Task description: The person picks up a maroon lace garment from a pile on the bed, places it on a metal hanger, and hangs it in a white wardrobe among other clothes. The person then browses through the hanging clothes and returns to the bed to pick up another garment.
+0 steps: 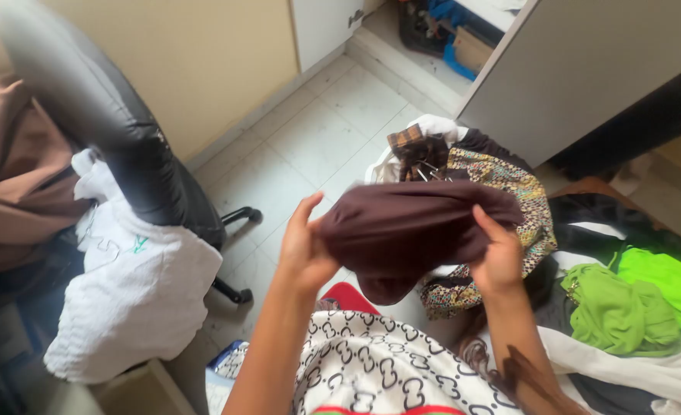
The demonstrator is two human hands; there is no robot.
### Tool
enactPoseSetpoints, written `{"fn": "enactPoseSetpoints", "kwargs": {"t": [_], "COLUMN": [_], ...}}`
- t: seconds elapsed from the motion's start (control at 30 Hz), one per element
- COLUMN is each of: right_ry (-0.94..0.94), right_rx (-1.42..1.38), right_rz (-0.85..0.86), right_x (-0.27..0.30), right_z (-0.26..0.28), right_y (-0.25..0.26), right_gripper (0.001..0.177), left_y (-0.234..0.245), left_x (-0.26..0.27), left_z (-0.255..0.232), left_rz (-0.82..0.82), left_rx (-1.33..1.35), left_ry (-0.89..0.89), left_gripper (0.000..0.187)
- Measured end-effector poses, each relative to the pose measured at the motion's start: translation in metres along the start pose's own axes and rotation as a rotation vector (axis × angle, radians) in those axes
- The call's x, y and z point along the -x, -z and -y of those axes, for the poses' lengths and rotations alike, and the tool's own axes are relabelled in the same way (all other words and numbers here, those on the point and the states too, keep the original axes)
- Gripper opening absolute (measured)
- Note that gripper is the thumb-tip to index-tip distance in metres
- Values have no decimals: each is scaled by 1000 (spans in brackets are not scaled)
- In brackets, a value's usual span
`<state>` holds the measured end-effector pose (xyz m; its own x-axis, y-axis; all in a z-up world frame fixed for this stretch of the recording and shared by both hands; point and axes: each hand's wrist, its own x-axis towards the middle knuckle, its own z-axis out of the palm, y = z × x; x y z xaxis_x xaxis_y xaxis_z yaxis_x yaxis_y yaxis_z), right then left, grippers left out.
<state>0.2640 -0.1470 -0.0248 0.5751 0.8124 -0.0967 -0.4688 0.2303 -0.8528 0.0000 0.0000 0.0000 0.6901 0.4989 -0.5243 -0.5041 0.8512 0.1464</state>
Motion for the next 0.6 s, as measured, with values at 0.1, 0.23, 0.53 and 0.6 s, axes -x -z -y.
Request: {"fn": "enactPoseSetpoints", "kwargs": {"t": [0.1,0.23,0.53,0.6], "right_ry": [-205,-279,-50,-67], "right_rx": [-282,-273,-172,-246], "right_rz": [-57,-68,261,307], "right_x": [-6,-43,-46,-41], "right_z": [-3,-8,126,119], "right_y": [37,59,-6,-35], "right_gripper": [40,34,33,36], "left_y": [28,34,-54,-59], "left_x": [-5,-16,113,95], "left_z": [-21,-87,-140,-126], "left_rz": [40,43,782,711], "left_rx": [-86,-392,-340,-265], "left_ry": [-64,-335,-380,-323], "left_gripper": [30,25,27,30]}}
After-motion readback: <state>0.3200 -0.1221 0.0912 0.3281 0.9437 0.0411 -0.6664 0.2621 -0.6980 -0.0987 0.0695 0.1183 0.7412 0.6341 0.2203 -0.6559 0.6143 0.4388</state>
